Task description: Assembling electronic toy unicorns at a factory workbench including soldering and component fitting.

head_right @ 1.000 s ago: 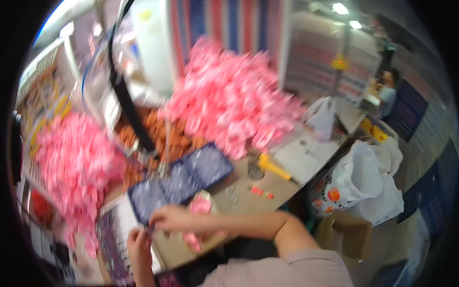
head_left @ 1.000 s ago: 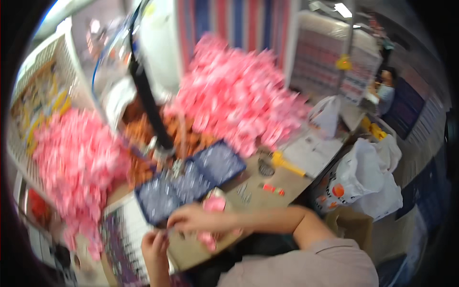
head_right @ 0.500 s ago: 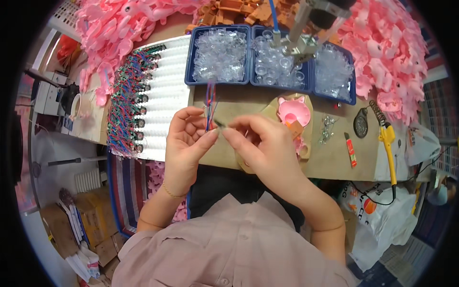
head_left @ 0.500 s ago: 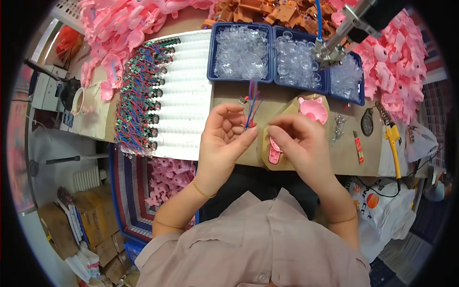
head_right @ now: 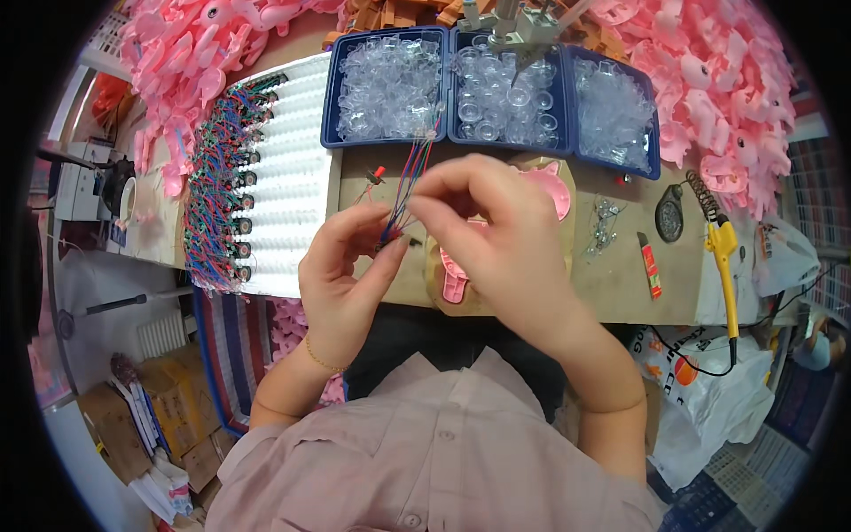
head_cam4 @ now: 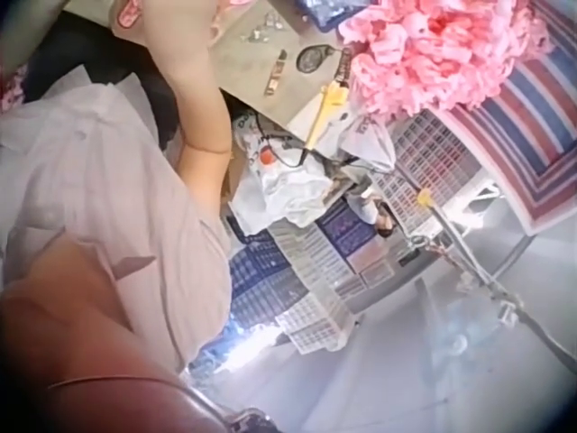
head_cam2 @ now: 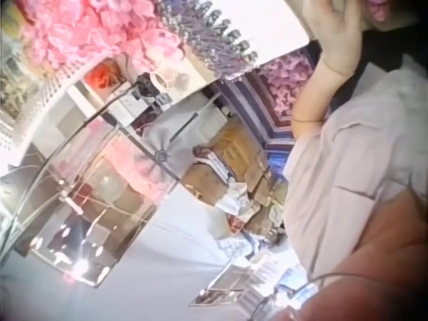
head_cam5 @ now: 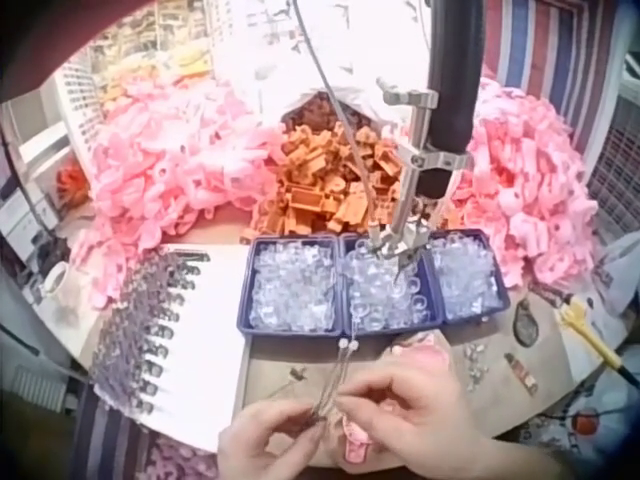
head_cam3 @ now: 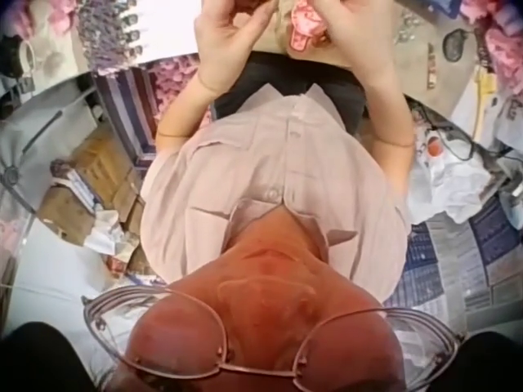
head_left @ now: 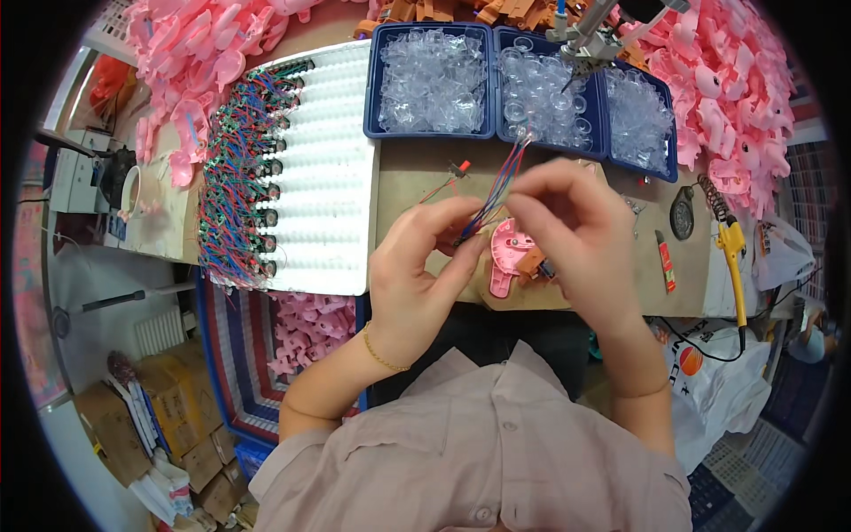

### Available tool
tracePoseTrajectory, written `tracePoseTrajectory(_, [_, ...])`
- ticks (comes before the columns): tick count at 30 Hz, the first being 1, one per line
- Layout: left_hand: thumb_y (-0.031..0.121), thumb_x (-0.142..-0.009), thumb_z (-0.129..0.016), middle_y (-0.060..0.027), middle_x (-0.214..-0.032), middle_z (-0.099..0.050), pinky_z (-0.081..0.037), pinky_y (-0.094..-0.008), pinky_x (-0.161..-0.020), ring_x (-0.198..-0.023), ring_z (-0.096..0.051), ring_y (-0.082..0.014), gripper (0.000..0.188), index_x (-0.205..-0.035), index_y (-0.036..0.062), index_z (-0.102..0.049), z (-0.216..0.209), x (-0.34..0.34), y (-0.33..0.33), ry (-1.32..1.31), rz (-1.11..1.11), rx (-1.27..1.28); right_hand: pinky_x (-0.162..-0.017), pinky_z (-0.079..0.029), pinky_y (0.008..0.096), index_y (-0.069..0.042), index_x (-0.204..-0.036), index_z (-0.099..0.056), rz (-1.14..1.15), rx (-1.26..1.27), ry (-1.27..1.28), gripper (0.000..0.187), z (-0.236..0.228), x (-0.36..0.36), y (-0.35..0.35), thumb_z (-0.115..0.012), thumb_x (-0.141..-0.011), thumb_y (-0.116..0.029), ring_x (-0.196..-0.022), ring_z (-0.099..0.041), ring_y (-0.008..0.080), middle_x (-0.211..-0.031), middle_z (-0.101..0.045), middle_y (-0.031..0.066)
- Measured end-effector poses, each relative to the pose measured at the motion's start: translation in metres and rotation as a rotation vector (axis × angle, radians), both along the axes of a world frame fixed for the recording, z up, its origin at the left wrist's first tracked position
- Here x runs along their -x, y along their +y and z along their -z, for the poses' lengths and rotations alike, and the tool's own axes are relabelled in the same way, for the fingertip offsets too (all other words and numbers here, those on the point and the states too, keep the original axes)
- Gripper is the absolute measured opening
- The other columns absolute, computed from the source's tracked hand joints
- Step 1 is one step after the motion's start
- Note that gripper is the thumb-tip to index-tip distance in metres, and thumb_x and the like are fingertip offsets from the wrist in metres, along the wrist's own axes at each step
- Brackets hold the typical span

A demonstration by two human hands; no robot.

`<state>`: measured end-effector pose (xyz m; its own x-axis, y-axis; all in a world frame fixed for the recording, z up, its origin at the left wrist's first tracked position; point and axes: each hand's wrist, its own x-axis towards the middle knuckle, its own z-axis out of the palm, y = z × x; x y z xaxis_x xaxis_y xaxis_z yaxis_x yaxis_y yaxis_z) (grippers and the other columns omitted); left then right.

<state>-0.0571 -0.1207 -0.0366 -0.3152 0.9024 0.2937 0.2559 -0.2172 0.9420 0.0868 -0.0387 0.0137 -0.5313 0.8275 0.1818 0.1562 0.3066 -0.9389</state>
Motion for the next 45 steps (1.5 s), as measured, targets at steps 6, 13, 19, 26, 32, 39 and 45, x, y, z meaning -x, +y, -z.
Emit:
tracePoseTrajectory(6, [-0.004, -0.078, -0.066, -0.0096, -0.089, -0.061, -0.051, -0.0255, -0.062, -0.071, -0.061, -0.0157, 0.024, -0.102, 0.0014, -0.063, -0.007, -0.007, 0.002, 0.092, -0.057, -0.013, -0.063, -0.047, 0.0267, 0.001, -0.09, -0.061, 0.056, -0.784, -0.065, 0.013, 0.024, -0.012, -0.019, -0.067, -0.078, 0.004, -0.072, -0.059, 0.0193, -0.082, -0.062, 0.0096])
tracePoseTrajectory(13, [-0.001, -0.078, -0.065, -0.0098, -0.088, -0.06, -0.051, -0.0292, -0.061, -0.071, -0.061, -0.021, 0.019, -0.096, 0.0029, -0.065, -0.016, -0.003, 0.003, 0.248, 0.0, 0.131, -0.064, -0.048, 0.0301, 0.0, -0.091, -0.061, -0.035, -0.719, -0.09, 0.017, 0.022, -0.011, -0.014, -0.066, -0.075, 0.004, -0.076, -0.061, 0.0234, -0.089, -0.062, 0.0104])
tracePoseTrajectory(19, [-0.002, -0.073, -0.068, -0.0088, -0.089, -0.064, -0.05, -0.0286, -0.061, -0.074, -0.062, -0.0207, 0.023, -0.096, 0.0038, -0.068, -0.011, 0.007, 0.001, 0.661, 0.03, -0.137, -0.064, -0.048, 0.0316, -0.003, -0.09, -0.063, -0.368, -0.68, -0.204, 0.016, -0.018, -0.046, -0.025, -0.064, -0.074, 0.002, -0.071, -0.06, 0.0223, -0.085, -0.063, 0.0091])
tracePoseTrajectory(26, [0.005, -0.072, -0.066, -0.0072, -0.094, -0.062, -0.051, -0.0326, -0.069, -0.084, -0.062, -0.0222, 0.029, -0.101, 0.0024, -0.066, -0.039, 0.036, -0.001, 0.773, 0.48, -0.197, -0.065, -0.046, 0.0274, 0.001, -0.088, -0.065, -0.391, -0.08, -0.533, 0.022, -0.036, -0.01, 0.051, -0.059, -0.088, -0.021, -0.068, -0.059, 0.0183, -0.073, -0.061, 0.0062])
tracePoseTrajectory(32, [-0.001, -0.068, -0.072, -0.0082, -0.09, -0.061, -0.048, -0.0292, -0.064, -0.077, -0.06, -0.0223, 0.032, -0.099, 0.0072, -0.069, -0.033, 0.03, -0.014, 0.438, 0.511, -0.091, -0.063, -0.047, 0.0224, 0.0, -0.091, -0.065, -0.66, 0.675, -0.333, 0.024, 0.001, -0.014, 0.031, -0.058, -0.092, -0.023, -0.073, -0.057, 0.007, -0.079, -0.062, 0.0001])
tracePoseTrajectory(39, [-0.006, -0.077, -0.066, -0.006, -0.086, -0.061, -0.046, -0.0227, -0.063, -0.071, -0.058, -0.0126, 0.013, -0.089, -0.0009, -0.066, -0.023, 0.013, -0.029, -0.379, 0.2, 0.24, -0.065, -0.048, 0.0243, -0.002, -0.09, -0.065, -0.081, -0.089, -0.094, 0.011, 0.008, -0.023, -0.018, -0.06, -0.088, -0.011, -0.081, -0.058, 0.0105, -0.094, -0.059, 0.0043])
tracePoseTrajectory(45, [0.006, -0.072, -0.074, -0.0108, -0.092, -0.063, -0.046, -0.029, -0.074, -0.082, -0.06, -0.0178, 0.006, -0.074, 0.0015, -0.069, -0.032, 0.047, -0.015, -0.263, 0.57, 0.225, -0.069, -0.047, 0.0345, -0.004, -0.087, -0.066, -0.268, -0.48, -0.121, 0.009, 0.005, -0.004, -0.006, -0.062, -0.083, -0.011, -0.08, -0.058, 0.0224, -0.087, -0.057, 0.0068])
